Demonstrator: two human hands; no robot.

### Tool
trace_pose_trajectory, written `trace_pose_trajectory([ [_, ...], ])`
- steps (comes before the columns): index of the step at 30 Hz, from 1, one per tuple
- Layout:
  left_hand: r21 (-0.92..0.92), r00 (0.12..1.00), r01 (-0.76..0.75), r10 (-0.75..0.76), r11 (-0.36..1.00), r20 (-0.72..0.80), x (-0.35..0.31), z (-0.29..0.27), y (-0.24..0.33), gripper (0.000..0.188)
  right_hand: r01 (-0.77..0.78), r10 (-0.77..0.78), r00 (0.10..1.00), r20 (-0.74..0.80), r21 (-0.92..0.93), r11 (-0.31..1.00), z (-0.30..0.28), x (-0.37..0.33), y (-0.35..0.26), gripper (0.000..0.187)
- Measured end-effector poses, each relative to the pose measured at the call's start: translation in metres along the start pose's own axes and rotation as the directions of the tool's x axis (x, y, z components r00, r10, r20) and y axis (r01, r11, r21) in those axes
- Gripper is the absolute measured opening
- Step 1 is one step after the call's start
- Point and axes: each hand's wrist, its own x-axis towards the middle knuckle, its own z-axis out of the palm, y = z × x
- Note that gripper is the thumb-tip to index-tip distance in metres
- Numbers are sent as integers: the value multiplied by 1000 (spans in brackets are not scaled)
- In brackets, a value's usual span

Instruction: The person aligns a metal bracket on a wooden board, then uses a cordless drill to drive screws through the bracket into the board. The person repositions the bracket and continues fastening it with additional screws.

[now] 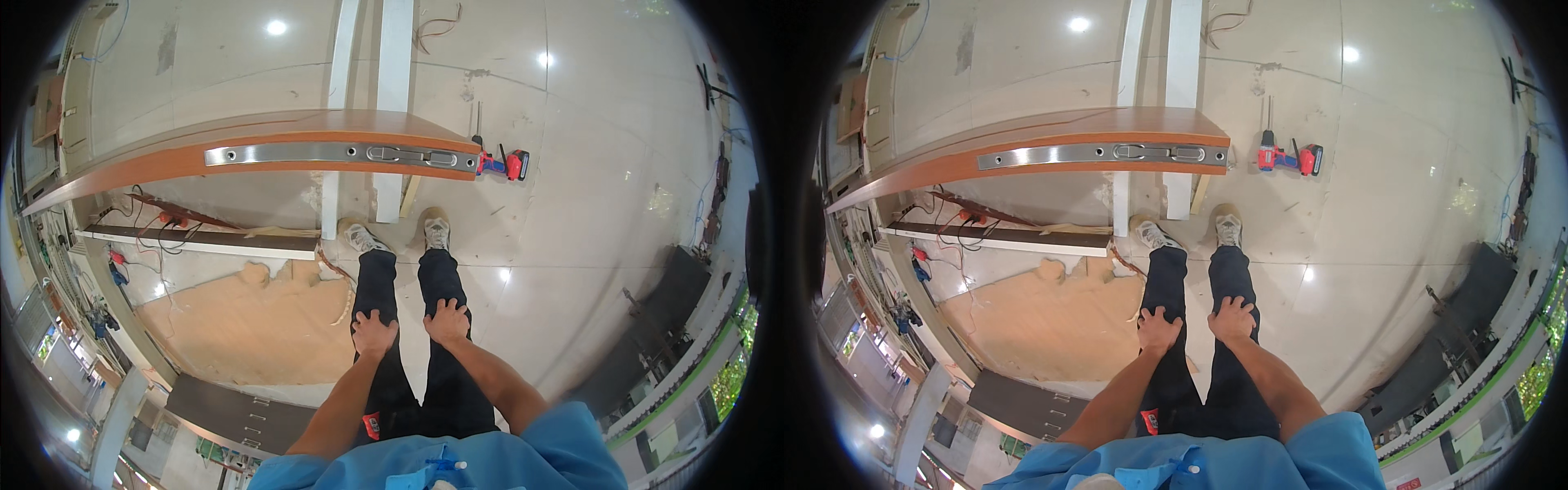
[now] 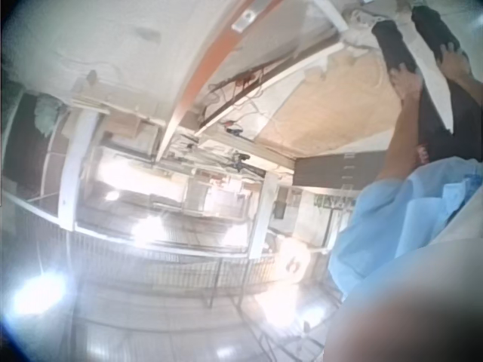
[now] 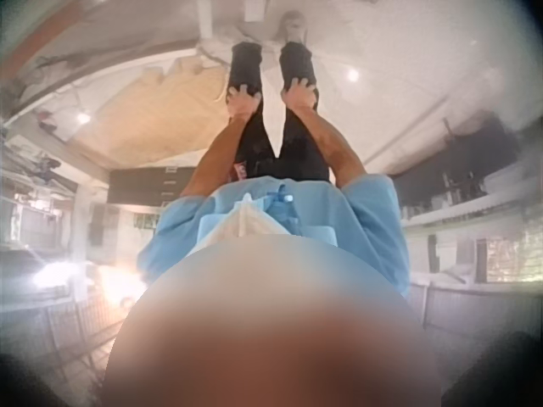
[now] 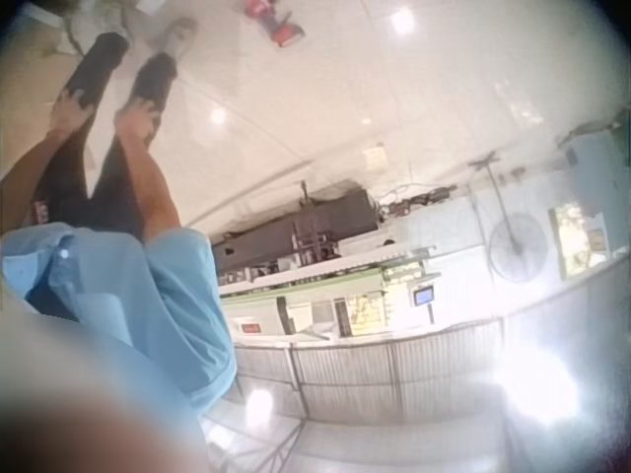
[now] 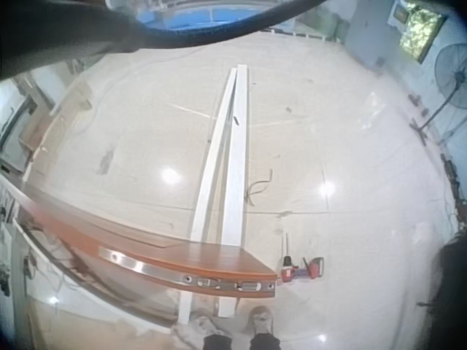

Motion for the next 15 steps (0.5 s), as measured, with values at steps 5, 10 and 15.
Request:
trace_pose_trajectory([
  [5, 23, 999, -28, 28, 999, -23, 2, -1, 15, 66, 8, -7, 1000, -28, 32, 999, -6, 2, -2, 56],
  [10, -88, 977, -152, 137, 984, -162, 2, -13, 2, 60, 12, -6, 999, -54, 115, 993, -22, 3, -4, 53],
  [15, -480, 749, -637, 334, 604, -573, -40, -116, 7, 28, 41, 118, 934, -337, 430, 902, -55, -2, -3, 44],
])
